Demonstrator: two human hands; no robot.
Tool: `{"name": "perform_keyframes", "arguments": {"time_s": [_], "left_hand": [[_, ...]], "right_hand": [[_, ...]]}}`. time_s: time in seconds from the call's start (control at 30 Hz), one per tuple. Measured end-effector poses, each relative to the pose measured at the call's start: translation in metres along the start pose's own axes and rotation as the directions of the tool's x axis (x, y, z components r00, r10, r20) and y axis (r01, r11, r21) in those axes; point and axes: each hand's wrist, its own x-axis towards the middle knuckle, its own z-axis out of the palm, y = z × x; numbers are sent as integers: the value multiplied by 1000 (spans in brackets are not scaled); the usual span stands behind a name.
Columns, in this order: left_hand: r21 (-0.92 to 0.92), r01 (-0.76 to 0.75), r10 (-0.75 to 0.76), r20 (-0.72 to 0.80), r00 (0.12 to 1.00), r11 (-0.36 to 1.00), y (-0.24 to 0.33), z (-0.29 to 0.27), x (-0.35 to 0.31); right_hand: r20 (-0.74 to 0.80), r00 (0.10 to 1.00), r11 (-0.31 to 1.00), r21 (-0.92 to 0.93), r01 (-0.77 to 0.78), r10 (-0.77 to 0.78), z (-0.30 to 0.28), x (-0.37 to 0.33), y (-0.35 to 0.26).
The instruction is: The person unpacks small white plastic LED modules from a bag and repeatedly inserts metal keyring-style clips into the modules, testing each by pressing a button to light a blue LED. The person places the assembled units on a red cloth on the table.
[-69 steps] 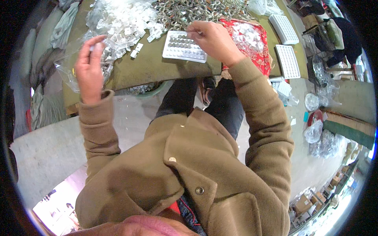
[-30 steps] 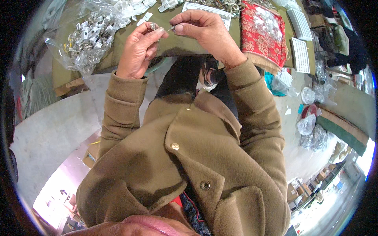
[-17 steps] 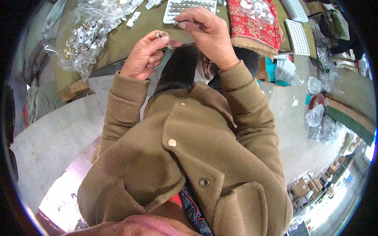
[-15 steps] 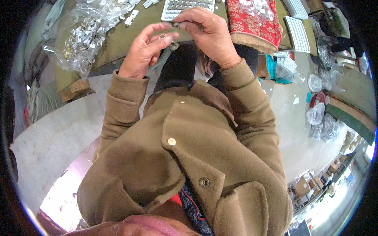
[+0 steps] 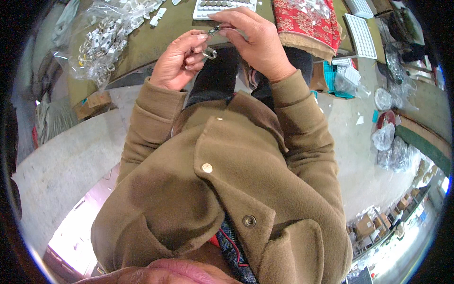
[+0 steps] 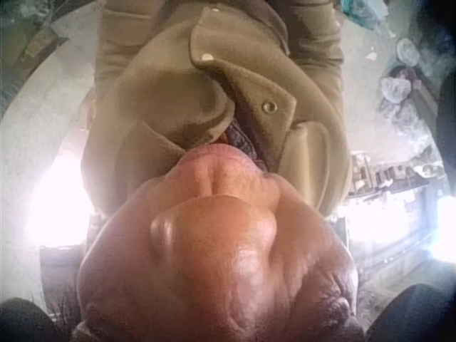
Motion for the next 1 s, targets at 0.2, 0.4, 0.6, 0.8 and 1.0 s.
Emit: {"name": "perform_keyframes", "arguments": {"time_s": [0.2,0.4,0.6,0.8,1.0], "left_hand": [[247,-285,329,-160,931,926,-20,10,4],[573,-560,680,8,733,598,-33,17,12],[496,-342,451,-116,885,798,-21,14,6],[528,-72,97,-19,995,846,-1,-7,-5],[991,42,846,84,527,-125,53,-57,18]], "right_hand": [[42,861,752,466,-466,508,19,-13,-3],[324,724,165,841,-515,609,25,-14,0],[423,715,-65,880,-470,557,29,-17,5],[449,697,-73,864,-498,559,18,-17,2],[392,707,219,765,-606,588,26,-12,-2]]}}
